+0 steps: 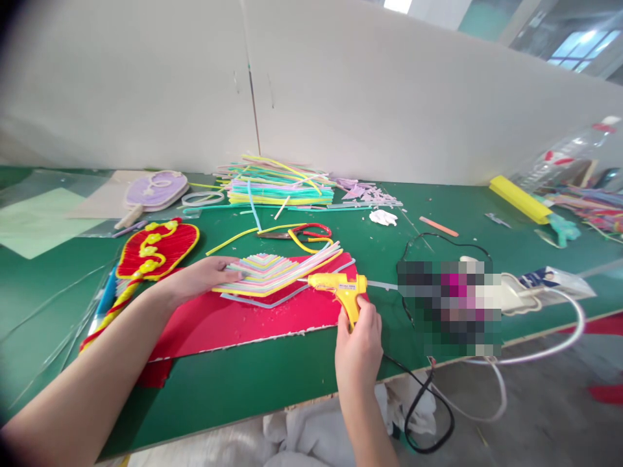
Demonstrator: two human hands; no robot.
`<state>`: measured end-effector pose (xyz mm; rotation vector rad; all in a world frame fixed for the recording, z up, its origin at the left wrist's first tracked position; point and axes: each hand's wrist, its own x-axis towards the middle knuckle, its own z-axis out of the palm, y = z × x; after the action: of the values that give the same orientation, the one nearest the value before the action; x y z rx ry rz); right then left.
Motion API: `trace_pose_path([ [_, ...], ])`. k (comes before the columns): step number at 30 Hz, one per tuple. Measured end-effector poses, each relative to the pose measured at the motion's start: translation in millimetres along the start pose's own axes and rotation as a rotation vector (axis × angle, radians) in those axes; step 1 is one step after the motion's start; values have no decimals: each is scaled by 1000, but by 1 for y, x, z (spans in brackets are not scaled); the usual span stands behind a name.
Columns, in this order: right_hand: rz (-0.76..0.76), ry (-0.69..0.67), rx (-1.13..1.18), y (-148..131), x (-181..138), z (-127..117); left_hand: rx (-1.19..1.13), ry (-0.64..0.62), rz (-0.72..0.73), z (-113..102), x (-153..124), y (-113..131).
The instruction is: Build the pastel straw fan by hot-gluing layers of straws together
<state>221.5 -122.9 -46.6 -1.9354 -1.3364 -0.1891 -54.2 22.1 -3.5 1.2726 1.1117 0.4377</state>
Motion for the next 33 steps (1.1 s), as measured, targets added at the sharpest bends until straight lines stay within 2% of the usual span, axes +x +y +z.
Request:
trace_pose_path([
  [9,44,11,-36,7,12,-2,12,1,7,0,0,0],
  [15,68,87,-81,35,48,-9,119,70,20,5,-3,3],
  [20,125,39,-148,64,89,-10,294,172,82,5,-3,4],
  [24,222,-79,-193,77,109,-6,339,175,118,5,-3,4],
  [28,234,-77,-128,69,101,-7,319,169,99,7,-2,2],
  [33,11,-61,79,38,60,-12,169,93,39,7,0,-2],
])
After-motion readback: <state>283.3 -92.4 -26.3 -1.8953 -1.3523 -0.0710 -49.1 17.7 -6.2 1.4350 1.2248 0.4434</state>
